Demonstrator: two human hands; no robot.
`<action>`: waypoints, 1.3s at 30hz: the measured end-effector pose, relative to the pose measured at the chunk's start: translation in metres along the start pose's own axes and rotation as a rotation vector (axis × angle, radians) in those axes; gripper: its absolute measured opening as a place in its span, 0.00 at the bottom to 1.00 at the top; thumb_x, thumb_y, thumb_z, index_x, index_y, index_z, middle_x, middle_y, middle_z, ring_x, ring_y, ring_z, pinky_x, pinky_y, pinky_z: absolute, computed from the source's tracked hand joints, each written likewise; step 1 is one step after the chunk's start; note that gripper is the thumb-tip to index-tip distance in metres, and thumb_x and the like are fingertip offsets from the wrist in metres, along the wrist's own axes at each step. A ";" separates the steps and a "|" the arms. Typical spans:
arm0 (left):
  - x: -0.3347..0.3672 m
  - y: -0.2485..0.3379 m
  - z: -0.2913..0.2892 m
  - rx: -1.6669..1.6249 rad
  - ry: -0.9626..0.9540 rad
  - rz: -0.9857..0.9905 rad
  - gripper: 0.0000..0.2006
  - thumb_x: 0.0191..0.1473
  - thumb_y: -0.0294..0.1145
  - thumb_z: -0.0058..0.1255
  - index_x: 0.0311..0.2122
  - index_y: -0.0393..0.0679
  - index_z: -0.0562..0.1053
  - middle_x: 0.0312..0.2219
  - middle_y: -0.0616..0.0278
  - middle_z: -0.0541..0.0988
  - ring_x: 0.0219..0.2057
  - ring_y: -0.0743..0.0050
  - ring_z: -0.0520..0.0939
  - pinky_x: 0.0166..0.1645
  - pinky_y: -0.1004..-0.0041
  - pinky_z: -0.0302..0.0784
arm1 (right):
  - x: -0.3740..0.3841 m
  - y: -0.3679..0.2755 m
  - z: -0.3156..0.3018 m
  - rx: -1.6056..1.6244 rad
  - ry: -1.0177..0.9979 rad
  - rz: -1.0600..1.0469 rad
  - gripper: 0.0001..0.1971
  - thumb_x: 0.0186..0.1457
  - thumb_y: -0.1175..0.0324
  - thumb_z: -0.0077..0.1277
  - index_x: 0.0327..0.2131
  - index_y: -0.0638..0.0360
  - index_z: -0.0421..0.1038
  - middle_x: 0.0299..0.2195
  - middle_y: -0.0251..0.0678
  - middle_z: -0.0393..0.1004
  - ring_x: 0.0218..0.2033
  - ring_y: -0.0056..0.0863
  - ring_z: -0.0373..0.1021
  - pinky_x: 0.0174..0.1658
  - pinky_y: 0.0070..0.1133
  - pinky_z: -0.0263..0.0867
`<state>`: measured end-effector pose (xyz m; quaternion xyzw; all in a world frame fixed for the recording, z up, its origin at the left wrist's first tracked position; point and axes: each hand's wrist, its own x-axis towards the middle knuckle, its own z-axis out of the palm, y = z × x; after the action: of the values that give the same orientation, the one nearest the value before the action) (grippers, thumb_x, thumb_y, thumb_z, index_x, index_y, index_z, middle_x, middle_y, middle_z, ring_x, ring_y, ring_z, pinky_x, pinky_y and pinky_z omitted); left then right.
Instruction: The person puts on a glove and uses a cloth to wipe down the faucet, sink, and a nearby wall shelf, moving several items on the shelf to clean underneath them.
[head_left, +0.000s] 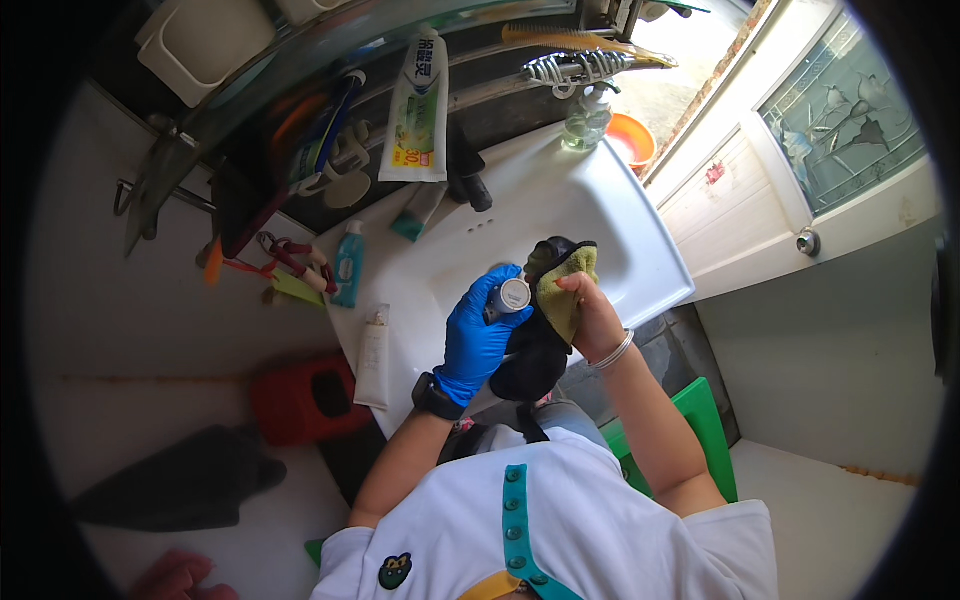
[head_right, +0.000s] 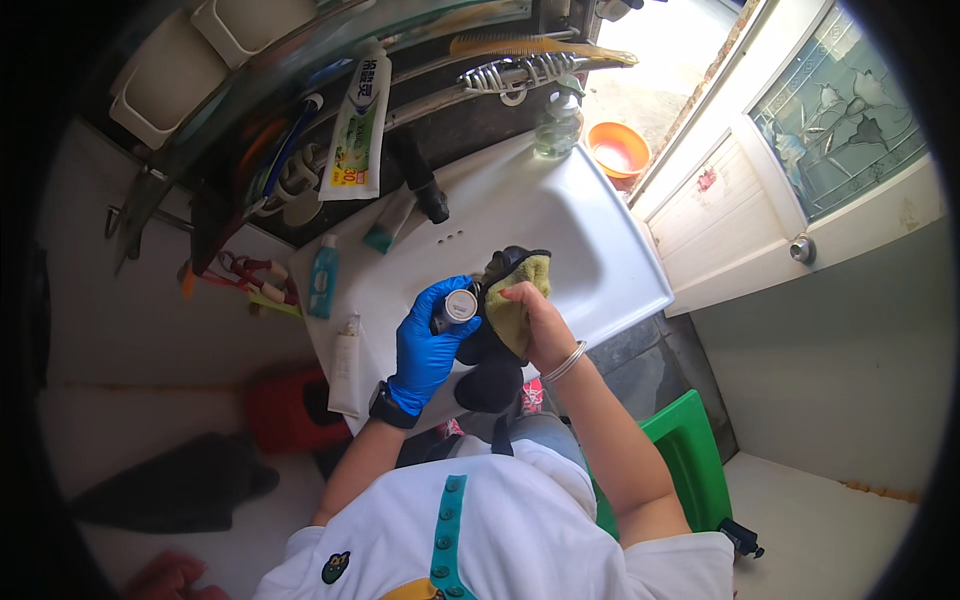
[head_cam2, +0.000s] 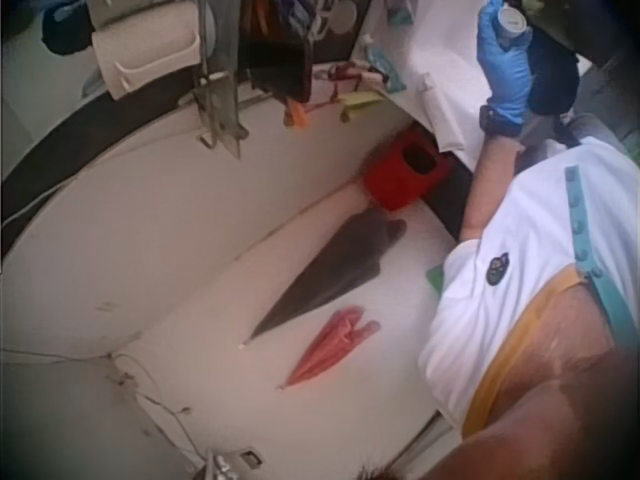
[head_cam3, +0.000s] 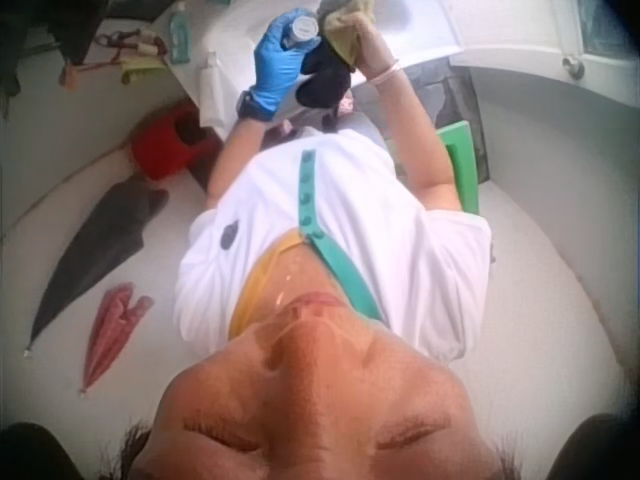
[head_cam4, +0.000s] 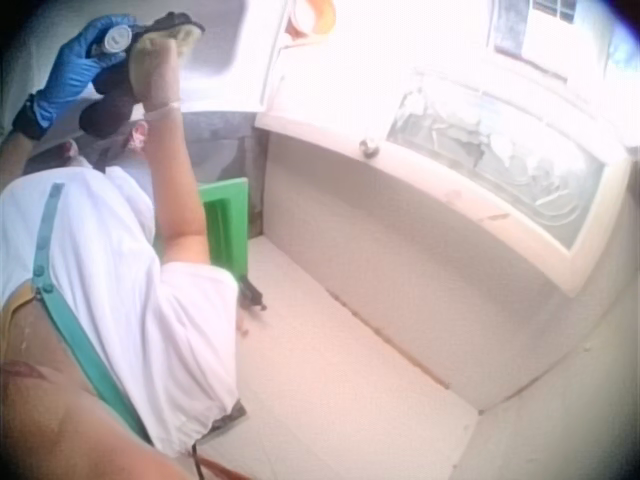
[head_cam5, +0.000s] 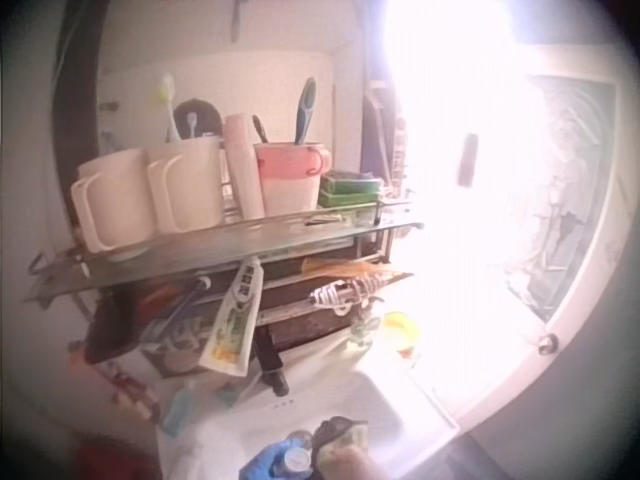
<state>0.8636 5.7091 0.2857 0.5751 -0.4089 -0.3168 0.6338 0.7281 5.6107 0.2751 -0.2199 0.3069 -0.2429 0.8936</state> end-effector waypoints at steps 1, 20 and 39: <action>0.000 0.000 0.000 0.035 -0.030 0.008 0.22 0.43 0.20 0.57 0.47 0.40 0.68 0.42 0.61 0.74 0.42 0.75 0.75 0.49 0.75 0.70 | 0.002 0.001 -0.008 -0.131 -0.028 -0.064 0.13 0.50 0.62 0.46 0.35 0.61 0.68 0.33 0.33 0.72 0.35 0.24 0.70 0.41 0.20 0.65; -0.013 -0.003 -0.017 0.301 -0.155 0.141 0.16 0.42 0.22 0.58 0.39 0.37 0.72 0.30 0.55 0.78 0.31 0.72 0.78 0.36 0.74 0.74 | -0.001 0.016 0.047 -0.918 0.008 -0.563 0.15 0.50 0.60 0.55 0.34 0.63 0.70 0.28 0.35 0.74 0.28 0.23 0.70 0.34 0.20 0.65; -0.002 -0.023 0.028 -0.263 -0.092 -0.013 0.22 0.57 0.31 0.43 0.55 0.38 0.57 0.53 0.57 0.63 0.55 0.69 0.63 0.60 0.72 0.53 | 0.031 0.055 0.026 -0.040 0.373 -0.350 0.14 0.53 0.63 0.52 0.41 0.59 0.67 0.35 0.31 0.72 0.35 0.19 0.69 0.39 0.17 0.65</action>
<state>0.8400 5.6947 0.2631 0.4745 -0.3884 -0.3979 0.6824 0.7833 5.6426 0.2500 -0.2389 0.4283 -0.4239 0.7614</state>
